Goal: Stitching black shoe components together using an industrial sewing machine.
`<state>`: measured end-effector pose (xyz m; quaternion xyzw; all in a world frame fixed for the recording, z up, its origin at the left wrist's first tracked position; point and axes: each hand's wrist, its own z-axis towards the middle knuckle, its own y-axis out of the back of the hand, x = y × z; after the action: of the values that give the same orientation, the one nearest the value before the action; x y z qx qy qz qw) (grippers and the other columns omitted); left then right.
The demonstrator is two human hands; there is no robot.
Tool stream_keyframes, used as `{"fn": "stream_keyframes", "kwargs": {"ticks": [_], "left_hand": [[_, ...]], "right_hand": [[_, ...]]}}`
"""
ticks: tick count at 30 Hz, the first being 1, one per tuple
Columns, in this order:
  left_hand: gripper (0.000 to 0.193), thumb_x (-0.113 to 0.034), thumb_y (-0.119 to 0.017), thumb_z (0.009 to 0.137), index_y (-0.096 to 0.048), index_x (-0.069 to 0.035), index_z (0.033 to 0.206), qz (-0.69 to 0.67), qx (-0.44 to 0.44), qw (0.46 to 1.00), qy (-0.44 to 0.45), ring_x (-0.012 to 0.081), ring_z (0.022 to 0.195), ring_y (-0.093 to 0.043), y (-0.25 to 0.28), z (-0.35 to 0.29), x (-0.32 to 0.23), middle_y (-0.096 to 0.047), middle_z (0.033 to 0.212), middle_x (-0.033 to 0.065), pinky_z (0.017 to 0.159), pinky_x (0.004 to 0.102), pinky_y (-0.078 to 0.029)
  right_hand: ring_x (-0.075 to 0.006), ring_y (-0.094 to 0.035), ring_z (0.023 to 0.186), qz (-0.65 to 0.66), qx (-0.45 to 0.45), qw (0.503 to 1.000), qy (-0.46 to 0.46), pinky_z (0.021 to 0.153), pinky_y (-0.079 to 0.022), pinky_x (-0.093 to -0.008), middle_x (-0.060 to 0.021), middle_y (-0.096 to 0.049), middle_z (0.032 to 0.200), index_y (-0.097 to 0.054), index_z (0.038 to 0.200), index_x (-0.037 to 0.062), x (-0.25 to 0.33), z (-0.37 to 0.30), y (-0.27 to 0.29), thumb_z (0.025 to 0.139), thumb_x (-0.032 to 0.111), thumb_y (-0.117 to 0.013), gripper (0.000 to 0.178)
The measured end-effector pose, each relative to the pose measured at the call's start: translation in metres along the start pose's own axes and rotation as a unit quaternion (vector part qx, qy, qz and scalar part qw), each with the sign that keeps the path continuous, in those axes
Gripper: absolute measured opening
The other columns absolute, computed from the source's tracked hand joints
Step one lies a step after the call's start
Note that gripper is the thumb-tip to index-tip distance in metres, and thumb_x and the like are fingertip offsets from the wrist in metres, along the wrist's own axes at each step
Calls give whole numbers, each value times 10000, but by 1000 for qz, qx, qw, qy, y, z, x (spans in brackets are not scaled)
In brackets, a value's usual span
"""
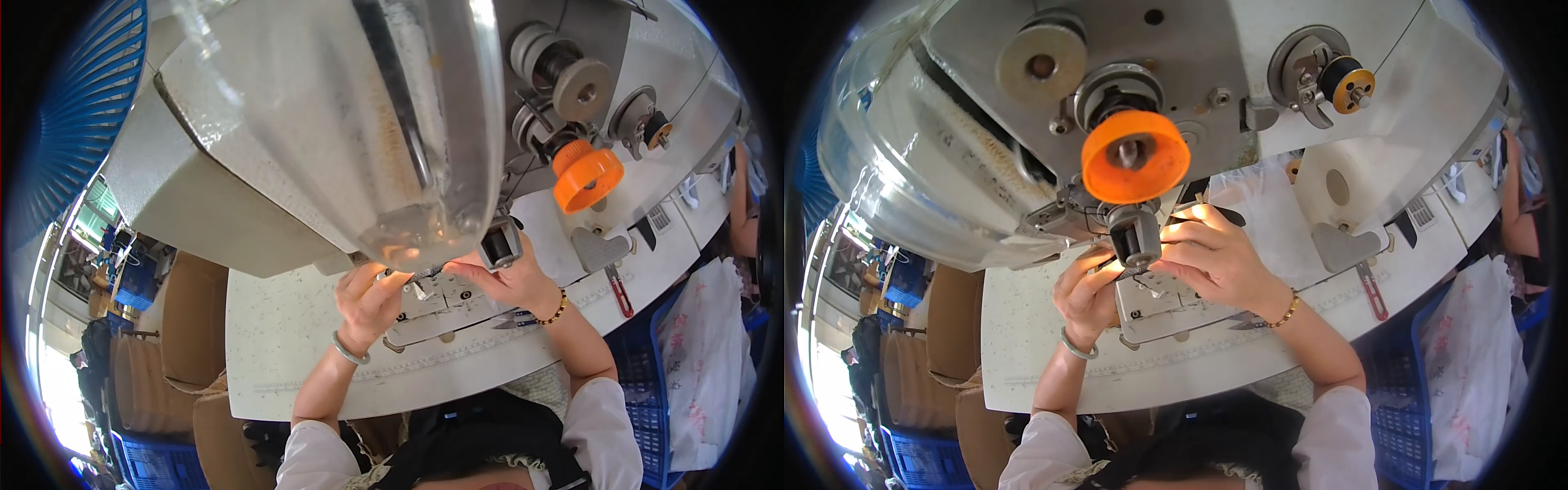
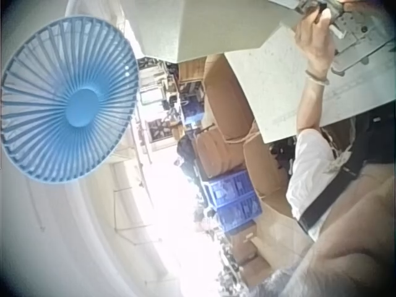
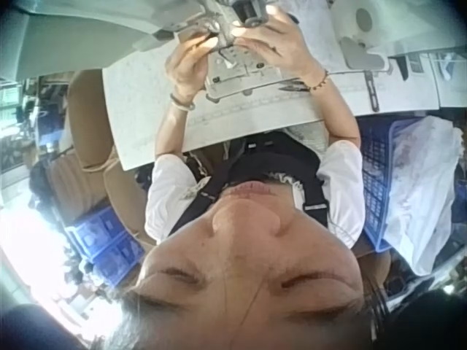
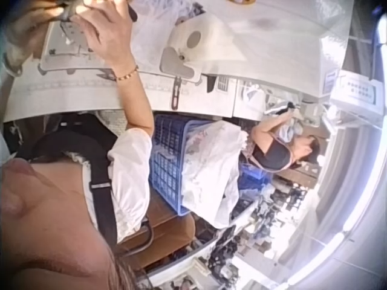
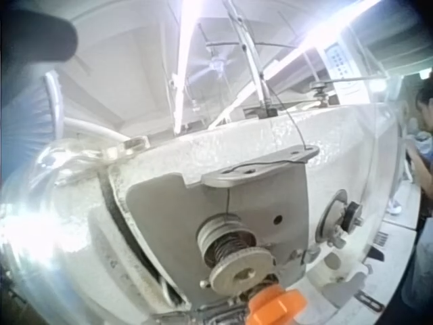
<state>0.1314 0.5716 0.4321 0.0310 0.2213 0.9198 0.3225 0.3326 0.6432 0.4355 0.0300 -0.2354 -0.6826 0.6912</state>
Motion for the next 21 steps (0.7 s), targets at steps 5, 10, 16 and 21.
{"fn": "stream_keyframes", "kwargs": {"ticks": [5, 10, 16, 21], "left_hand": [[267, 118, -637, 585, -634, -45, 796, -8, 0, 1000, 25, 246, 733, -653, -3, -5, 7, -646, 826, 119, 634, 274, -521], [278, 147, -620, 562, -643, -49, 758, -32, -41, 998, 38, 186, 655, -621, -7, 1, 10, -641, 793, 97, 557, 231, -469], [238, 132, -616, 561, -639, -39, 726, -30, -51, 996, 62, 162, 592, -588, -9, -1, 13, -636, 761, 81, 502, 227, -418], [214, 121, -604, 577, -628, -45, 709, -38, -41, 994, 94, 150, 542, -550, -10, 4, 15, -616, 700, 67, 486, 231, -395]], "right_hand": [[-241, -516, 786, -2, 12, 1000, -29, 623, -447, -316, -22, -571, 838, -597, 800, 80, 4, 2, 0, 691, 119, -729, 176], [-244, -505, 774, -12, 23, 998, -54, 637, -437, -317, -36, -536, 804, -564, 789, 75, 7, 4, -2, 703, 105, -709, 171], [-269, -499, 767, 21, 14, 997, -79, 667, -434, -351, -58, -505, 777, -531, 784, 52, 0, 1, -8, 706, 55, -664, 154], [-284, -480, 752, 5, 24, 998, -53, 653, -423, -361, -92, -462, 739, -514, 787, 32, -6, -1, -9, 699, 48, -659, 170]]}}
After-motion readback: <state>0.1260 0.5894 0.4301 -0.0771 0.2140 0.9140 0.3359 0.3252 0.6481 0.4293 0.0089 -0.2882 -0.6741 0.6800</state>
